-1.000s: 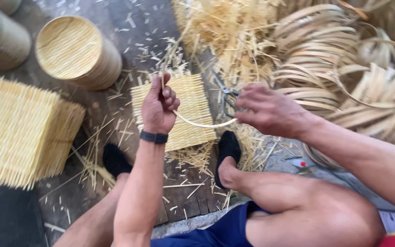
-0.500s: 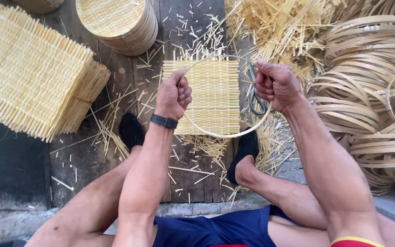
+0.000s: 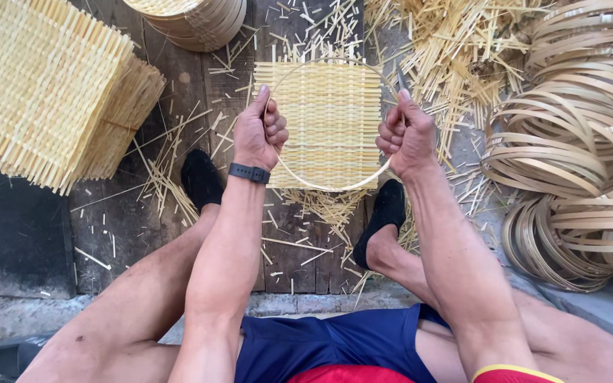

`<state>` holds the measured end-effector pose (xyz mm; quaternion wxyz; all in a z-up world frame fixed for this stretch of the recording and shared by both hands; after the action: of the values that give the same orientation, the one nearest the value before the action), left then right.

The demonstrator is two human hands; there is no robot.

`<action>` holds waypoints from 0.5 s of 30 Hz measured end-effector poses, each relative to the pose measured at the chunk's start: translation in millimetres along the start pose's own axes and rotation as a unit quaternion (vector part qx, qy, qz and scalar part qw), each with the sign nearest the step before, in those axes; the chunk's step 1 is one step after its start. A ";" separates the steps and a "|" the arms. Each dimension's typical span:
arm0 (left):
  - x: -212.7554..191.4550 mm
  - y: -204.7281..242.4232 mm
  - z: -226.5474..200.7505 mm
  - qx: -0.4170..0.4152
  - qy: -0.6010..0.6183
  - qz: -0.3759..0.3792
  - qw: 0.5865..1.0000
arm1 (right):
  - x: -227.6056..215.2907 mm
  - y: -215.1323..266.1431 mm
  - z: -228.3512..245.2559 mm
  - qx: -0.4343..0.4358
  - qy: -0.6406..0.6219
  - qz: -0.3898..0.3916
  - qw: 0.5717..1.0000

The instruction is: The person sits on the floor and repeatedly assembles small round bamboo baskets. They place a circular bamboo frame onto a flat woven mat, press it down, and then use shears to trim the excess mat material around the frame's edge. The finished baskets are stacked nearby.

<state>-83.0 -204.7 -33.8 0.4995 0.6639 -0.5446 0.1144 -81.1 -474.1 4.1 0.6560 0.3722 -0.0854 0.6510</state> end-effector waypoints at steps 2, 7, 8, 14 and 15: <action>-5.7 -3.4 -1.9 0.000 -0.010 -0.005 1.000 | -5.7 -0.7 -3.1 0.009 0.042 -0.021 0.999; -41.4 -14.0 -8.2 0.077 -0.086 -0.101 0.988 | -23.1 -13.2 1.5 -0.046 0.357 -0.142 0.922; -50.7 -16.1 -11.5 0.116 -0.172 -0.128 0.970 | -29.6 -15.8 -2.6 -0.034 0.416 -0.179 0.891; -83.7 -26.4 -18.8 0.311 -0.594 -0.180 0.719 | -35.0 -33.1 -38.3 -0.143 0.604 -0.162 0.767; -90.4 -30.0 -15.8 0.299 -0.608 -0.176 0.714 | -38.2 -34.1 -42.4 -0.152 0.605 -0.166 0.764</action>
<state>-86.1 -140.0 -105.4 -0.1523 0.7893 -0.5411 -0.2470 -70.9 -474.6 -61.6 0.7173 -0.1951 0.2940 0.6007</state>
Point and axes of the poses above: each hand's wrist, its own y-axis away from the middle knuckle, its own x-axis out of the palm, z = x × y, the point moved 7 cm from there along -y, towards the middle knuckle, and after that the axes turned 2 degrees about -y, right-handed, at the moved point
